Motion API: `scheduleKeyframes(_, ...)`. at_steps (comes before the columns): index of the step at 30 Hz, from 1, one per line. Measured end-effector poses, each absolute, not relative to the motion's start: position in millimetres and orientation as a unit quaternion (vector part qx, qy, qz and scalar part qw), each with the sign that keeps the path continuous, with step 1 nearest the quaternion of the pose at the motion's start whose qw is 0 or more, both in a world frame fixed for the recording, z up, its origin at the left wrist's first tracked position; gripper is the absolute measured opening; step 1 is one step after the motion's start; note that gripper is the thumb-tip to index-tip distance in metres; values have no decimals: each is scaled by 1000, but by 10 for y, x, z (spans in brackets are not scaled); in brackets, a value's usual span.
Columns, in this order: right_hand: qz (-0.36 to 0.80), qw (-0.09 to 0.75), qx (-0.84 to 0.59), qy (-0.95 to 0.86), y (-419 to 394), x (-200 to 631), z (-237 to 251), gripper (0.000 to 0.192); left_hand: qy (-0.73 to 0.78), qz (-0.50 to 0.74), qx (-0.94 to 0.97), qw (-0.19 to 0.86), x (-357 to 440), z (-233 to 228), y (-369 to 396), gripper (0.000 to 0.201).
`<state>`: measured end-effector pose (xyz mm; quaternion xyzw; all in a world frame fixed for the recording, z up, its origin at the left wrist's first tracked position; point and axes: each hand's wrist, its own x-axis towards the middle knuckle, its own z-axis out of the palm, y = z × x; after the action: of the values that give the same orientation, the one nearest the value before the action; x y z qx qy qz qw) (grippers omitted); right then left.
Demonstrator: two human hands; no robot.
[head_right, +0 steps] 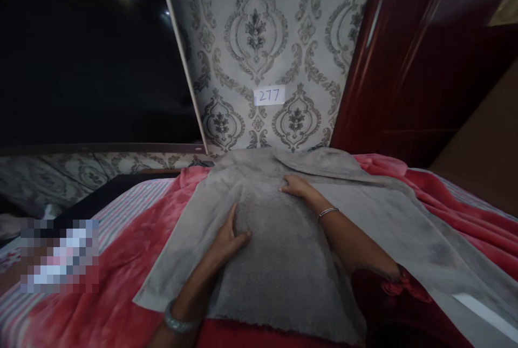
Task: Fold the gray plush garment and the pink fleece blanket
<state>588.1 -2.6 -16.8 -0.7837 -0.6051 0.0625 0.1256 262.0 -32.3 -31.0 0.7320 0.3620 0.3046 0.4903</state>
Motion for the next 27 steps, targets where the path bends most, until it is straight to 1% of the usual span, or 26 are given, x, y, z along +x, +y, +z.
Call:
scheduleKeyframes(3, 48, 151, -783, -601, -82, 5842, -215, 41, 326, 308, 754, 480, 2507, -304, -533, 96)
scheduleKeyframes(8, 7, 200, -783, -589, -210, 5801, -169, 35, 314, 306, 770, 463, 2417, -284, -708, 74)
scheduleKeyframes(11, -21, 257, -768, -587, -261, 5827, 63, 30, 297, 311, 785, 445, 2393, -125, -755, 63)
scheduleKeyframes(14, -39, 306, -739, -599, -198, 5751, 442, 27, 289, 338, 790, 422, 2205, 162, -766, 59)
scheduleKeyframes(17, -32, 312, -720, -619, 57, 5407, 774, 27, 299, 362, 788, 399, 1767, 451, -659, 55)
scheduleKeyframes(19, -22, 292, -716, -634, 292, 5022, 825, 28, 334, 361, 780, 388, 1411, 537, -510, 52)
scheduleKeyframes(22, 2, 227, -736, -638, 579, 4382, 569, 34, 414, 335, 753, 386, 973, 408, -241, 57)
scheduleKeyframes(25, 25, 201, -735, -647, 690, 3951, 113, 35, 475, 308, 722, 398, 766, 71, -35, 55)
scheduleKeyframes(27, 37, 196, -733, -651, 696, 3876, -119, 39, 485, 305, 712, 407, 732, -134, 34, 55)
